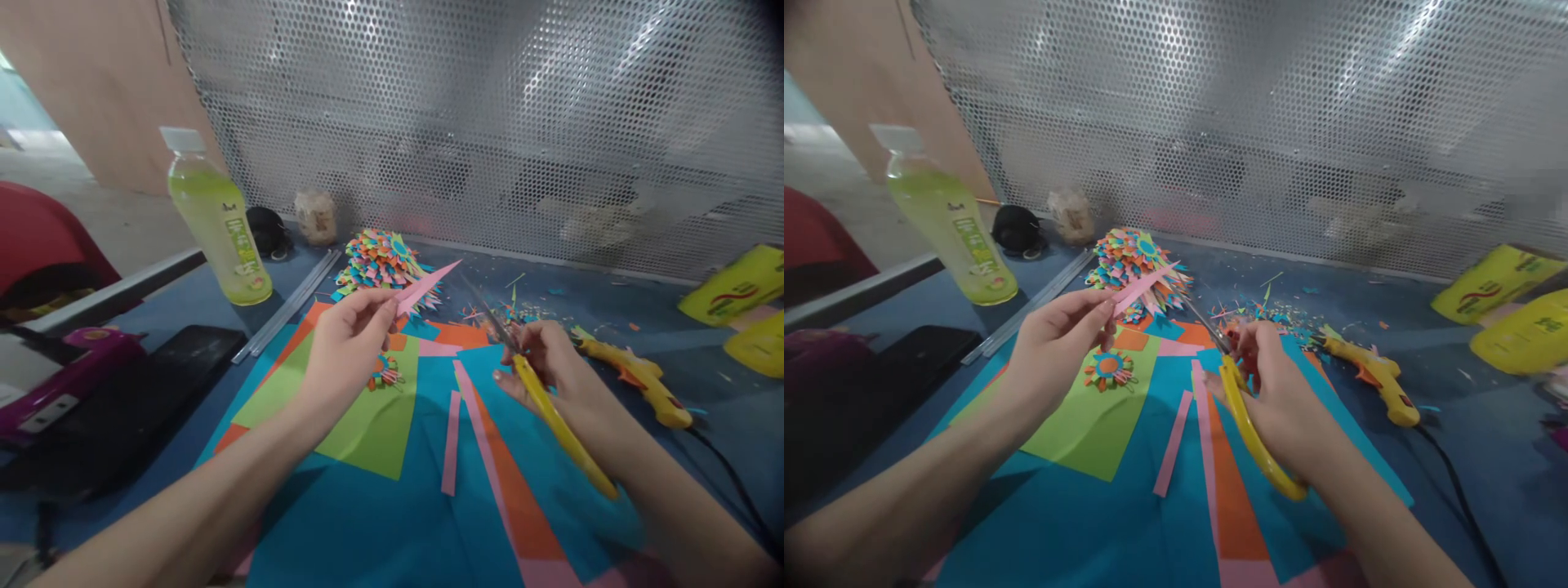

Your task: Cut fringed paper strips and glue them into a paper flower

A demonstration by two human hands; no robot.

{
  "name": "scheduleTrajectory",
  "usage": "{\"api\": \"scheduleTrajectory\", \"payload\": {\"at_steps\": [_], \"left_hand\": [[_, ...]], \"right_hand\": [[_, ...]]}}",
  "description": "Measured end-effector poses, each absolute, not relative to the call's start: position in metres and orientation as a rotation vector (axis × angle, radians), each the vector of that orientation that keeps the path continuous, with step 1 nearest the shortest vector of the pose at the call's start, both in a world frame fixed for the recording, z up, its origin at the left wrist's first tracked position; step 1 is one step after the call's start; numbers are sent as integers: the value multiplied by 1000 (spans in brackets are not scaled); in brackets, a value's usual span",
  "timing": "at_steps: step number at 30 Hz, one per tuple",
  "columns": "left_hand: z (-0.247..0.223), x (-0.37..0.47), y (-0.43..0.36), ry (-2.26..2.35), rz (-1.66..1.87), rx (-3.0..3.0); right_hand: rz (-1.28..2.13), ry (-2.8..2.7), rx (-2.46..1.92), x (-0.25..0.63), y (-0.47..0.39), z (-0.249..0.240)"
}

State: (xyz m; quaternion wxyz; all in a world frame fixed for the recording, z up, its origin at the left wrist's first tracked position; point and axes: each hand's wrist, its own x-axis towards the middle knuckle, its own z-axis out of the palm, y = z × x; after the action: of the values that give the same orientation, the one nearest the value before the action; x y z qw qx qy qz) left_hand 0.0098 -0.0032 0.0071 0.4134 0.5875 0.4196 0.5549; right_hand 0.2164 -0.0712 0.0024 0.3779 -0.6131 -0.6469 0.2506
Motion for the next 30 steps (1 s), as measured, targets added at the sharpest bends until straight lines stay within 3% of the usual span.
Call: {"api": "scheduleTrajectory", "payload": {"at_steps": [9,30], "left_hand": [[7,11,-7,1097,1363,1662],[0,15,-10,969,1220,1682]], "right_hand": [[892,-1737,-1565,217,-73,-7],[840,-1739,-1551,213,-73,-3]]}}
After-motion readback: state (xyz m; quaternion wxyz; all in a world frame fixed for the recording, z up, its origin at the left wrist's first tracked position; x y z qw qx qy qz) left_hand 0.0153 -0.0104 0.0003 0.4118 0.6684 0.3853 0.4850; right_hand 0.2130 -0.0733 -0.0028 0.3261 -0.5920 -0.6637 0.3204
